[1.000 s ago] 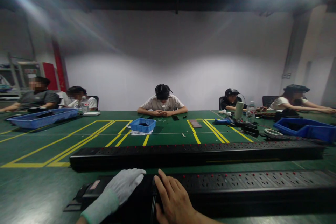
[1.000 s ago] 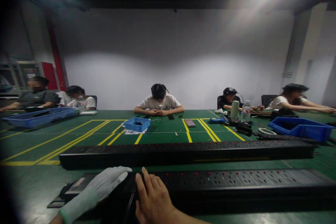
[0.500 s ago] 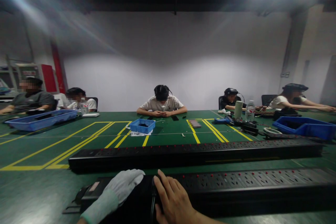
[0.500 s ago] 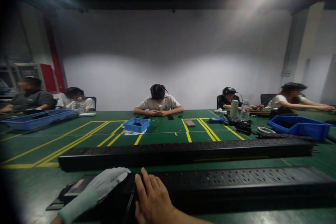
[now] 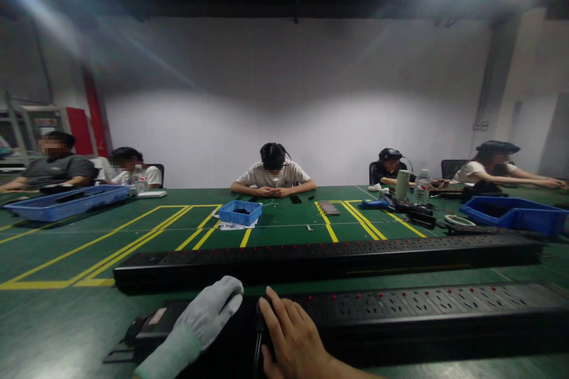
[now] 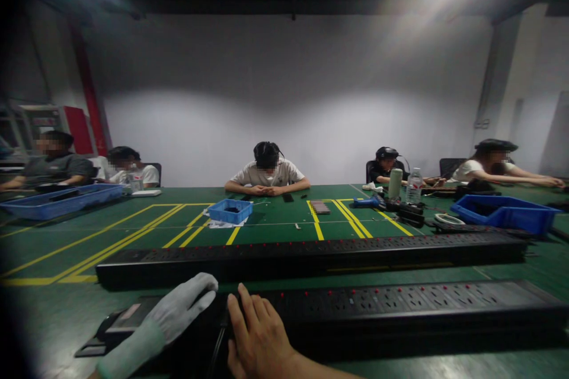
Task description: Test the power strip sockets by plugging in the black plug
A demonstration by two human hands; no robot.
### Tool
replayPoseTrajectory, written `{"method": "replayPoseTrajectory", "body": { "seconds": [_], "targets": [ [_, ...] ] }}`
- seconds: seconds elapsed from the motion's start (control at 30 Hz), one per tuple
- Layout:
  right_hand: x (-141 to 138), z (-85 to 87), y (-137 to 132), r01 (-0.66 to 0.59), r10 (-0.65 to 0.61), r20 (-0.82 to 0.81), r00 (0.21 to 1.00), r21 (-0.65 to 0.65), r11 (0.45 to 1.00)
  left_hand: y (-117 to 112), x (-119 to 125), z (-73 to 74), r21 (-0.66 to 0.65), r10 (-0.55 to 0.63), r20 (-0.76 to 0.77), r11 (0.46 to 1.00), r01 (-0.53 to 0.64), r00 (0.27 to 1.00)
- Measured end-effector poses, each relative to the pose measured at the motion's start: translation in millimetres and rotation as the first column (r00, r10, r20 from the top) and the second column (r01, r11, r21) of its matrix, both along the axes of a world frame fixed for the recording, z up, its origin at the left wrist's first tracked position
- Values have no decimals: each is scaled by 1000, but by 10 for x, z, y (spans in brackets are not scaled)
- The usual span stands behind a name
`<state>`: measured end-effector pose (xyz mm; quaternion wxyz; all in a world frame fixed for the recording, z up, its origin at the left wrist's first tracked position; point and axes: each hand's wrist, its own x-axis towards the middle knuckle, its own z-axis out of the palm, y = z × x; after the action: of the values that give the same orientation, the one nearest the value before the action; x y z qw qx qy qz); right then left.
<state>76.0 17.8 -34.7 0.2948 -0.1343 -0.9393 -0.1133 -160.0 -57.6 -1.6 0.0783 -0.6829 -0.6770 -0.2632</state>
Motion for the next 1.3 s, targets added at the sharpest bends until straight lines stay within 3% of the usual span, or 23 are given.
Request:
{"method": "replayPoseTrajectory", "body": {
  "seconds": [0.23,0.37,0.6,0.97,1.1,1.3],
  "targets": [
    [17,18,-24,6,-6,17,1000,-36,999,66,-171,-257,100,43,-86,994,-34,995],
    [9,9,-17,2,-2,14,1000,-19,1000,89,-182,-315,129,77,-153,990,-57,985],
    [13,17,-29,4,-4,7,1000,-32,999,111,-183,-360,70,94,-173,994,-82,980],
    [-1,10,-6,-5,6,27,1000,-33,999,67,-331,-500,110,-28,-240,992,56,970],
    [6,14,-17,-8,9,15,1000,-36,999,83,-289,-470,120,-41,-159,991,60,987],
    [-5,-4,-4,-6,6,-2,1000,-16,1000,94,-141,-305,128,55,-34,991,-50,998]
  ]
}}
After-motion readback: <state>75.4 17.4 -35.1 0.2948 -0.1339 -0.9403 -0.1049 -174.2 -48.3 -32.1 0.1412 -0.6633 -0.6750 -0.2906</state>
